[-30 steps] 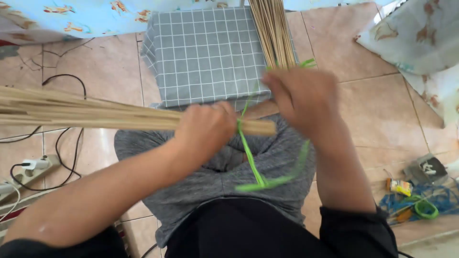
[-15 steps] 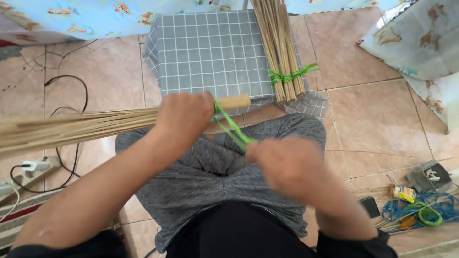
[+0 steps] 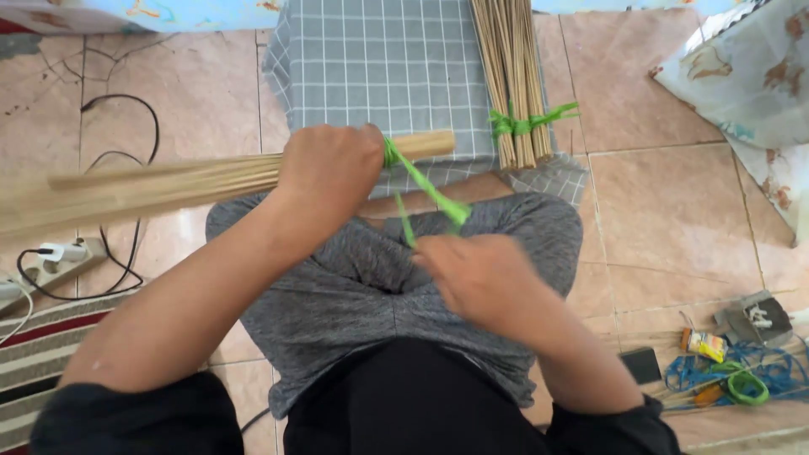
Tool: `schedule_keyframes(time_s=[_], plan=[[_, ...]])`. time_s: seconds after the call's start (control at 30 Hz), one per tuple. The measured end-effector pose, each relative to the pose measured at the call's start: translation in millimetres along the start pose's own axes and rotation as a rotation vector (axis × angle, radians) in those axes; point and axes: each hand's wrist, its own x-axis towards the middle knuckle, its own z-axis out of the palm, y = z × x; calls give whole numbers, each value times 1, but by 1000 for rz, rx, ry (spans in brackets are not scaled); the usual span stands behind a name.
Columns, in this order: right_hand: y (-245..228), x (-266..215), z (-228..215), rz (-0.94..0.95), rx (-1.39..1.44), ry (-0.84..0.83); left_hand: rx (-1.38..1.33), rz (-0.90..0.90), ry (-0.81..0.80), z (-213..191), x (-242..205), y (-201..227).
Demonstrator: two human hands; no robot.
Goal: Bundling and tying thin bamboo sticks together using green plastic strips while sitting on the floor.
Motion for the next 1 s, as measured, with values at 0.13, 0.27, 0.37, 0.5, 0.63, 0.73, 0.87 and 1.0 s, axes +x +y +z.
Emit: schedule_keyframes(time_s=[0.13,0.27,0.37,0.5,0.63,0.73,0.87,1.0], plan=[[31,-1,-48,-79,-394,290,12,200,-154,-13,-8,33],[77,40,-36,-45,154,192,-197,294,-72,-89,-15,51],[36,23,0,58,313,34,-291,129,-17,-75,-4,19],[-1,-8,-14,-2,-24,-144,-158,17,-17,-6,1,7],[30,-12,-57,-36,-308,138,-41,174,-248,1,0,33],[80,16,-40,32,-27,201,-241,288,-439,-41,2,44],[64,24,24,327,473,-208,-574,-116,-520,-109,17,16],[13,4,7,60,-32,-115,-269,-109,-336,-8,10,-1]])
